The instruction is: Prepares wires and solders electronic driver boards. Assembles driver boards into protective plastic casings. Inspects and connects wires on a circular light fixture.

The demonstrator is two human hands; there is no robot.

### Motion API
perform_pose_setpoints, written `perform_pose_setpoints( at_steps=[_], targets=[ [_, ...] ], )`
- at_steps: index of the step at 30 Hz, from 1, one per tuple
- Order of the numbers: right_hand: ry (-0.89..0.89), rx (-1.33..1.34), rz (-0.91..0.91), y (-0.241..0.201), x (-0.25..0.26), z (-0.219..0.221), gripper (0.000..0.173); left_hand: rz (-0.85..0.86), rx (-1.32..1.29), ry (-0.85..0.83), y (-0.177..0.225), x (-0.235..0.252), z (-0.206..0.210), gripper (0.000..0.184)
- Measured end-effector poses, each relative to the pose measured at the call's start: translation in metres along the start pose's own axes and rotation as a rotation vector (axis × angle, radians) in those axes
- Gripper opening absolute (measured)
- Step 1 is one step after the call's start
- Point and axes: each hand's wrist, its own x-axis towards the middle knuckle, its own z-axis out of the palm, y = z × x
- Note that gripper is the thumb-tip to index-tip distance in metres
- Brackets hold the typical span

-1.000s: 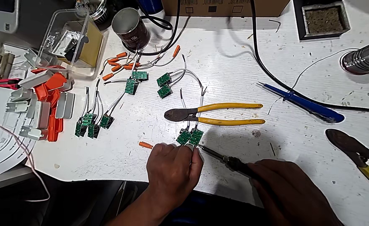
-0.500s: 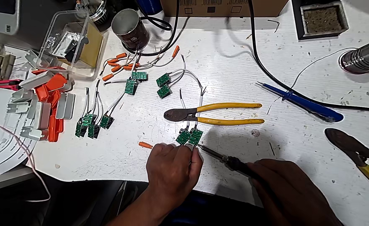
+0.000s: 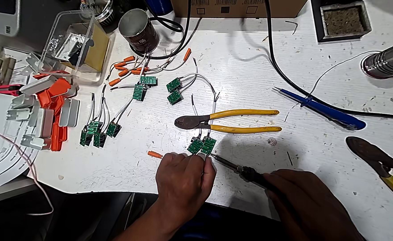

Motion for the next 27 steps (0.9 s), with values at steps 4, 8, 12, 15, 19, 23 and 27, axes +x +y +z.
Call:
perform_pose_setpoints(
  at_steps=[4,8,12,15,19,23,27],
  targets=[
    [0.008,0.0,0.002,0.0007,-0.0003,0.0009,0.027,-0.002,0.003,0.004,0.0001,0.0003,0.0001,0.03],
    [0.012,0.019,0.009,0.0009,-0.0006,0.0008,0.027,-0.001,0.003,0.002,0.0002,0.0004,0.0003,0.031],
    [0.017,0.026,0.012,0.0009,-0.0005,0.0009,0.028,0.0,0.005,0.002,0.0001,0.0006,0.0002,0.03],
    [0.017,0.032,0.014,0.0013,-0.0003,0.0008,0.028,0.0,0.002,0.004,0.0001,0.0004,0.0005,0.03],
    [0.018,0.025,0.01,0.0012,-0.0002,0.0005,0.028,0.0,0.0,0.001,-0.0001,0.0002,0.0006,0.031],
    [0.013,0.017,0.012,0.0011,0.0003,0.0001,0.028,0.0,0.003,-0.001,-0.0001,0.0003,0.0008,0.03],
    [0.016,0.023,0.012,0.0011,0.0003,0.0002,0.028,0.001,0.004,-0.004,-0.0001,0.0004,0.0009,0.03]
  ],
)
